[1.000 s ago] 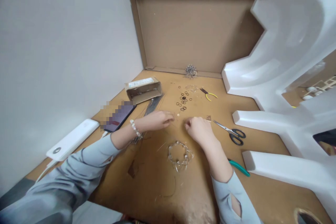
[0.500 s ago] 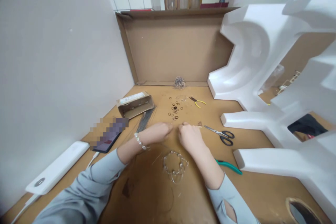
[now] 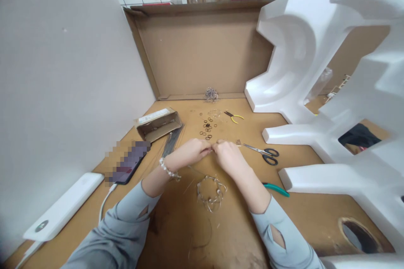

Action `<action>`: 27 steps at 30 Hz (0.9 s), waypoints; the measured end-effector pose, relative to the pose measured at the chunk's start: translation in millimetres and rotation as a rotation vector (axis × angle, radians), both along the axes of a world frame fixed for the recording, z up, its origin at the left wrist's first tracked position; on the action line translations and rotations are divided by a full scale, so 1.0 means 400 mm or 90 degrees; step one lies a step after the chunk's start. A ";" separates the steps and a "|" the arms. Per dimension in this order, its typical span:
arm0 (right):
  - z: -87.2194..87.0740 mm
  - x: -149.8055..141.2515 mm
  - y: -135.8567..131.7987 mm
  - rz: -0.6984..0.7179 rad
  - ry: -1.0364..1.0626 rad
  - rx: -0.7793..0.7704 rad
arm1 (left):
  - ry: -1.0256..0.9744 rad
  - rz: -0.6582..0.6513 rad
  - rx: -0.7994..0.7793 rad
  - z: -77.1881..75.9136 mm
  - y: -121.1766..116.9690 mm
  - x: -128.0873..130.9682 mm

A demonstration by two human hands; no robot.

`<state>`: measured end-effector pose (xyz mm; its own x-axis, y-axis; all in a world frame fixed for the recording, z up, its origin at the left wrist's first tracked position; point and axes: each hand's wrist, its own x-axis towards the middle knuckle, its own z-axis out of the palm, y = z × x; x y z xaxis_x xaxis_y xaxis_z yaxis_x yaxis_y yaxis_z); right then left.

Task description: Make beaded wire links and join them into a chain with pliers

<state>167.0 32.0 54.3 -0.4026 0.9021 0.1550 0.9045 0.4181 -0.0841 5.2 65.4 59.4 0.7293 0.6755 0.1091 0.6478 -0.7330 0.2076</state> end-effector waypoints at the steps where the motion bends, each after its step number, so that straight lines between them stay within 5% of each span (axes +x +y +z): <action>1: 0.002 0.002 0.000 -0.003 0.009 -0.003 | -0.013 -0.006 -0.016 -0.001 0.004 -0.002; 7: -0.003 0.006 0.009 -0.020 0.151 -0.068 | -0.168 -0.006 -0.133 -0.008 0.025 -0.020; 14: 0.016 0.035 0.018 -0.057 0.520 -0.287 | -0.402 0.027 -0.495 0.002 0.026 -0.011; 19: 0.041 0.044 0.014 -0.095 0.629 -0.309 | -0.506 0.033 -0.557 0.011 0.024 -0.010; 27: 0.072 0.077 -0.001 0.004 0.679 -0.417 | -0.516 -0.009 -0.615 0.027 0.012 -0.017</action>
<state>197.8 31.5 83.2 -0.3569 0.9314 -0.0710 0.2559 0.0244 -0.9664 -1.7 70.4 70.2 0.6928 0.7211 -0.0057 0.0773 -0.0665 0.9948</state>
